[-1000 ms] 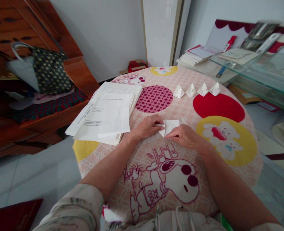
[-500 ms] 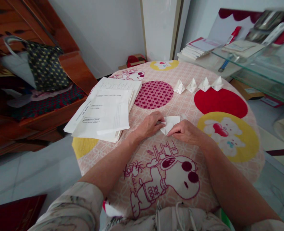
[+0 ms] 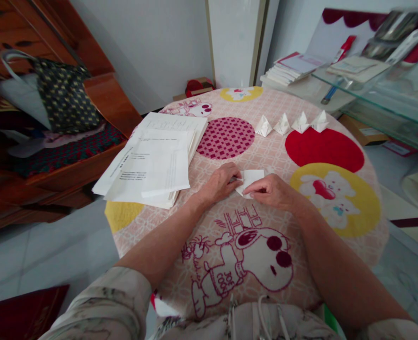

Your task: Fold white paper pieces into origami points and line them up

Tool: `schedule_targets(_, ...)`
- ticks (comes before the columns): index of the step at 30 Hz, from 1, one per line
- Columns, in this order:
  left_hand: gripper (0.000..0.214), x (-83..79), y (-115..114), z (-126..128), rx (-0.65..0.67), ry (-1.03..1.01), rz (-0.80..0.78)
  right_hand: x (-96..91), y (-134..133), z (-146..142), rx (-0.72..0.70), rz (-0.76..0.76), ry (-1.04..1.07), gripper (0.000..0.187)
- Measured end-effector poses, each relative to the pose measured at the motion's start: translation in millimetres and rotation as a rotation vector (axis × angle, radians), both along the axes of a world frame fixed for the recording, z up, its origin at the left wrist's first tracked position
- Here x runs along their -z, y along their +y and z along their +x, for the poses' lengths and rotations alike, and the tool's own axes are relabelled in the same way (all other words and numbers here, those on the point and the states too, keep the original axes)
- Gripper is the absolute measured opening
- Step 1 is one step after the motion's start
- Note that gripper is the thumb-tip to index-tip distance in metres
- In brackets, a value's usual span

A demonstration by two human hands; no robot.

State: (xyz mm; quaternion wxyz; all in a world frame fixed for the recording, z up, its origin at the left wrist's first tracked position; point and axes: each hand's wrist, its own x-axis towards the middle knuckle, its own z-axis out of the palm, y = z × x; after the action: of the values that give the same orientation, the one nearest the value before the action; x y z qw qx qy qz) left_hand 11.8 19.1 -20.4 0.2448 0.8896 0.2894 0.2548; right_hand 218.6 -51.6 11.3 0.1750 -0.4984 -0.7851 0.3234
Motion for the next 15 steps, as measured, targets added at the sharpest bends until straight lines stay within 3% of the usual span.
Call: schedule_targets(15, 0.005, 1.0, -0.2, 1.0, -0.007, -0.006, 0.014, -2.1, -2.6, -6.7, -0.047, 0.083, -0.158, 0.033)
